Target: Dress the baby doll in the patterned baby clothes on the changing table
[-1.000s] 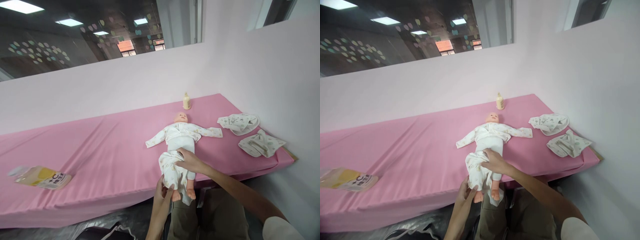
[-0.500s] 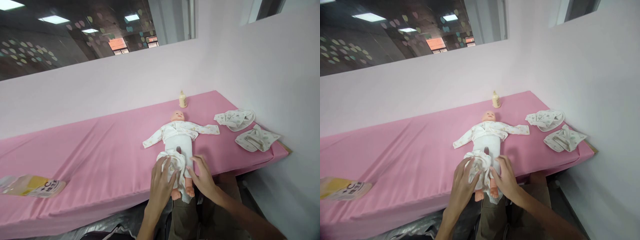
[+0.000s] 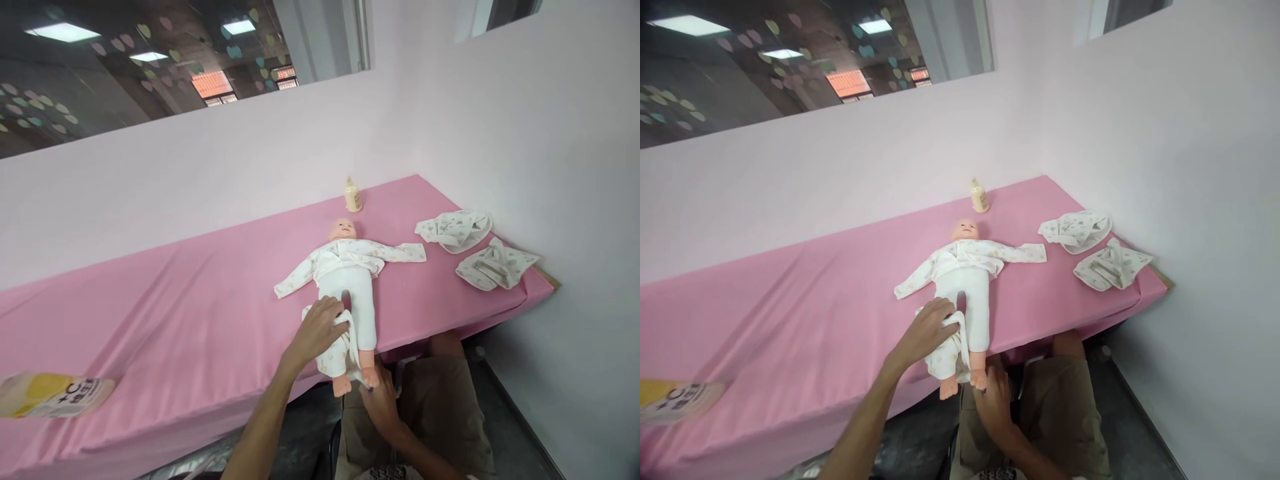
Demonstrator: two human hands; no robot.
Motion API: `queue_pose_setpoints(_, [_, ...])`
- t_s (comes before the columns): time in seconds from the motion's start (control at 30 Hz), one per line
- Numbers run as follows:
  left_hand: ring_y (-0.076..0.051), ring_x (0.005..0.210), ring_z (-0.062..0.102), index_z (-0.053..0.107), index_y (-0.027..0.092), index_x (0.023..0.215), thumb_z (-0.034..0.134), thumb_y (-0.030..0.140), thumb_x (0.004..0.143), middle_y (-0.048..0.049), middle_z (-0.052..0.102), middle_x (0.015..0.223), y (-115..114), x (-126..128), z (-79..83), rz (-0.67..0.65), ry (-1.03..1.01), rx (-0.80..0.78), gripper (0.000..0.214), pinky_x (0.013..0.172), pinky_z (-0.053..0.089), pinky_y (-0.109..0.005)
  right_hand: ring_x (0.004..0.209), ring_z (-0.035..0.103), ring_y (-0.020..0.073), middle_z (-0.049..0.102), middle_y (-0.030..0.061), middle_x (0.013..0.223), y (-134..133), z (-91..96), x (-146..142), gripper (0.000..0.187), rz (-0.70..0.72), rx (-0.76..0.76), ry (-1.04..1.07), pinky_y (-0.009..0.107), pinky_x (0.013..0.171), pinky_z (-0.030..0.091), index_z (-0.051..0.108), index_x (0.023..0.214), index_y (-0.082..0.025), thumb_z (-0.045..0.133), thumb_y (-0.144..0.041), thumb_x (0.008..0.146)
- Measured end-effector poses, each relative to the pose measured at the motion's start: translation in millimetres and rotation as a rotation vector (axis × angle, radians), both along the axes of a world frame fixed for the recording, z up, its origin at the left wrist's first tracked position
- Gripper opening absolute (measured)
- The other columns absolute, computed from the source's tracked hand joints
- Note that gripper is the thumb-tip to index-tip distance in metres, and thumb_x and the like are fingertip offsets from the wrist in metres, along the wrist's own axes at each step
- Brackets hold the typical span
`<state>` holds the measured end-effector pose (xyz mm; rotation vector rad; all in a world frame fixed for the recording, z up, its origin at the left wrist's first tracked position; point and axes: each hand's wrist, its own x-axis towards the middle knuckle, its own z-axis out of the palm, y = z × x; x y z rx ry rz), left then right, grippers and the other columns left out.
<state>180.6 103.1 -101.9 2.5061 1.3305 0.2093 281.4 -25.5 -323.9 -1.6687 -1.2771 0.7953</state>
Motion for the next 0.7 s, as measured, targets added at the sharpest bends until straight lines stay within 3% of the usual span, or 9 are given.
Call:
queue_pose_setpoints(0.1, [-0.016,0.075,0.045,0.043,0.020,0.072,0.047,0.024,0.080,0.0013,0.049,0.076,5,-11,-0.4,0.118,-0.189,-0.164,0.010,0.067,0.036,-0.028,0.071,0.061,0.0211,0.065,0.0072,0.074,2,34.5,20,0.024,0.168,-0.120,0.283,0.032,0.070,0.048,0.060,0.076,-0.016,0.045,-0.033,0.083])
queue_pose_setpoints(0.2, [-0.014,0.071,0.045,0.046,0.019,0.076,0.049,0.026,0.077,0.0025,0.049,0.077,12,-22,0.7,0.201,-0.363,-0.355,0.007,0.061,0.034,-0.025,0.089,0.061,0.0196,0.068,0.0044,0.088,-10,85.7,59,0.019,0.437,-0.220,0.498,0.027,0.079,0.047,0.064,0.087,-0.017,0.049,-0.024,0.077])
queue_pose_setpoints(0.3, [-0.013,0.070,0.042,0.044,0.019,0.076,0.050,0.025,0.075,0.0032,0.045,0.076,18,-28,3.2,0.213,-0.473,-0.461,0.009,0.061,0.034,-0.024,0.072,0.057,0.0147,0.062,-0.0001,0.074,-17,133.6,88,0.012,0.594,-0.339,0.518,0.021,0.060,0.043,0.062,0.078,-0.018,0.051,-0.020,0.075])
queue_pose_setpoints(0.4, [-0.012,0.067,0.037,0.039,0.020,0.075,0.050,0.022,0.074,0.0038,0.040,0.074,22,-29,5.5,0.191,-0.488,-0.515,0.011,0.059,0.031,-0.023,0.054,0.044,0.0089,0.048,-0.0045,0.062,-14,160.7,89,0.009,0.771,-0.396,0.467,0.018,0.047,0.032,0.054,0.076,-0.019,0.046,-0.016,0.077])
queue_pose_setpoints(0.5, [-0.011,0.066,0.036,0.036,0.020,0.075,0.048,0.021,0.075,0.0040,0.039,0.074,23,-28,5.4,0.187,-0.490,-0.554,0.012,0.057,0.030,-0.023,0.051,0.038,0.0079,0.041,-0.0055,0.059,-9,171.5,72,0.010,0.904,-0.258,0.246,0.019,0.048,0.029,0.044,0.068,-0.019,0.047,-0.014,0.076])
queue_pose_setpoints(0.6, [-0.012,0.068,0.039,0.035,0.021,0.078,0.047,0.020,0.074,0.0035,0.042,0.077,24,-28,4.4,0.184,-0.512,-0.575,0.012,0.059,0.032,-0.023,0.064,0.049,0.0118,0.055,-0.0018,0.071,-11,180.4,59,0.008,0.897,0.002,-0.070,0.021,0.060,0.037,0.048,0.072,-0.020,0.050,-0.013,0.077])
queue_pose_setpoints(0.7, [-0.011,0.069,0.040,0.037,0.021,0.081,0.048,0.017,0.071,0.0036,0.044,0.078,25,-31,7.2,0.179,-0.550,-0.627,0.016,0.059,0.033,-0.023,0.083,0.058,0.0165,0.065,0.0022,0.092,-8,191.7,65,0.016,0.842,0.106,-0.164,0.025,0.074,0.043,0.058,0.088,-0.022,0.047,-0.014,0.080])
